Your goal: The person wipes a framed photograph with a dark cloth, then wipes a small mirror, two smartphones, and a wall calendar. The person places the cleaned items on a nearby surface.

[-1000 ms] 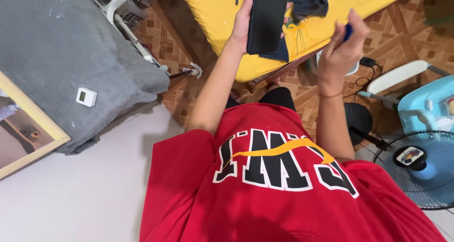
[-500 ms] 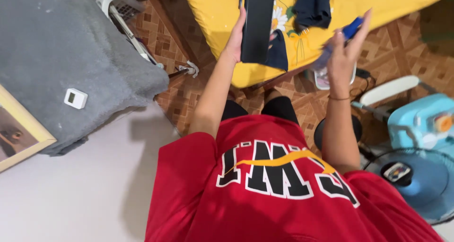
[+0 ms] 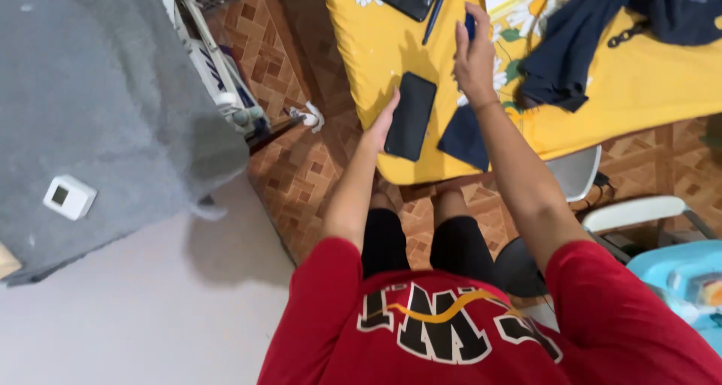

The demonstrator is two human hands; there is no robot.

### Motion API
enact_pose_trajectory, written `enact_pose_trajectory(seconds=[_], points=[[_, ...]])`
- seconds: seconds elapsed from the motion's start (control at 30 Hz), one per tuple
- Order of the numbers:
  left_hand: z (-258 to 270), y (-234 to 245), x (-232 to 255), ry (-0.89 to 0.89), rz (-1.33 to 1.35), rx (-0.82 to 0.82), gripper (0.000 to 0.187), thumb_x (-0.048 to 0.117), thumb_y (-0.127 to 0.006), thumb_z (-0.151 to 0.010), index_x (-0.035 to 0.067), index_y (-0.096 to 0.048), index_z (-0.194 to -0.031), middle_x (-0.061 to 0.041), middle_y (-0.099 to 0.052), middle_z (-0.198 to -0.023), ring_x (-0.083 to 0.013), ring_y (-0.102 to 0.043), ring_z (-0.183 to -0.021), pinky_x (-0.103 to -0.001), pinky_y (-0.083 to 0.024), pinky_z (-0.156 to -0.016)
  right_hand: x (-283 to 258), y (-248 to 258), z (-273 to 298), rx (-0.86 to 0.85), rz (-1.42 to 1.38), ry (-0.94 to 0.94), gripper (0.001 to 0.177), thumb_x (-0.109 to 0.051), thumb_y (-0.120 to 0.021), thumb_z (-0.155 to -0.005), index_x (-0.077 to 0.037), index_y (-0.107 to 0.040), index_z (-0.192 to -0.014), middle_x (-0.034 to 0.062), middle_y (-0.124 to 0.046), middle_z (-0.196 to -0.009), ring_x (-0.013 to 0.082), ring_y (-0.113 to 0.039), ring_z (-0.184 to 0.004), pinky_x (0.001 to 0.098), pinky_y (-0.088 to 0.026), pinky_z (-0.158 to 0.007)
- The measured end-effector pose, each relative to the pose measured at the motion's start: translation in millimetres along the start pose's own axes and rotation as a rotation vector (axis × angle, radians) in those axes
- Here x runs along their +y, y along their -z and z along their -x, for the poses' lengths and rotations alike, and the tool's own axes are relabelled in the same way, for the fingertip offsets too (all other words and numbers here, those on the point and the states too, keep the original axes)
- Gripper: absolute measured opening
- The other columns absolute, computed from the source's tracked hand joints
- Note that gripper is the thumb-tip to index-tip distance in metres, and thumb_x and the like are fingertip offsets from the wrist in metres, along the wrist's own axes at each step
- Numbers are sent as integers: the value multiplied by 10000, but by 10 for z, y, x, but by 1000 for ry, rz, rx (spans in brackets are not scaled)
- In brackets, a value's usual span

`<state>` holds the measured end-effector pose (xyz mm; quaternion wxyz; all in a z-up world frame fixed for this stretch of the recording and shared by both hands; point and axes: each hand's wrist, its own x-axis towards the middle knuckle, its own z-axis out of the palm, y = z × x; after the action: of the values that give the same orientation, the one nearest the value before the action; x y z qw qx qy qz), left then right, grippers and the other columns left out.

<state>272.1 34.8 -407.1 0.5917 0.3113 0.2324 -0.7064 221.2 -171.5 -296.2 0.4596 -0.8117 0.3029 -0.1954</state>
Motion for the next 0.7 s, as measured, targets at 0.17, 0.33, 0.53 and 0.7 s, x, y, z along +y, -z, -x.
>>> enact_pose_trajectory(seconds=[0.17, 0.33, 0.53, 0.7], points=[[-23, 223, -19, -11, 27, -40, 853, 777, -537, -878, 74, -660, -1346, -127, -723, -1176, -290, -705, -995, -467, -602, -889, 369, -321, -216, 135, -70, 34, 256, -224, -521, -1169, -173, -472, -1415, 139, -663, -917, 174, -636, -569, 323, -515, -541], [72, 201, 137, 18, 50, -138, 865, 765, -533, -861, 69, -614, -1369, -144, -700, -1222, -342, -691, -1051, -516, -591, -948, 1048, -141, -57, 224, -92, -367, 393, -255, -546, -1171, -202, -424, -1541, 192, -692, -960, 215, -696, -721, 345, -551, -675], [266, -162, 335, -118, 129, -176, 898, 742, -493, -936, 32, -554, -1483, -180, -629, -1357, -390, -652, -1200, -568, -592, -1041, 1639, 265, 635, 251, -347, -111, 984, -70, -748, -1046, -74, 43, -1631, 285, -307, -1596, 424, -314, -1519, 499, -306, -1250], [520, -725, 439, -200, 94, -456, 982, 823, -371, -916, 41, -480, -1501, -209, -589, -1377, -534, -576, -1287, -620, -565, -958, 2256, 269, 1929, 155, 536, -519, 815, -364, -943, -835, 53, -456, -1338, 344, -593, -1167, 492, -550, -1094, 580, -442, -921]])
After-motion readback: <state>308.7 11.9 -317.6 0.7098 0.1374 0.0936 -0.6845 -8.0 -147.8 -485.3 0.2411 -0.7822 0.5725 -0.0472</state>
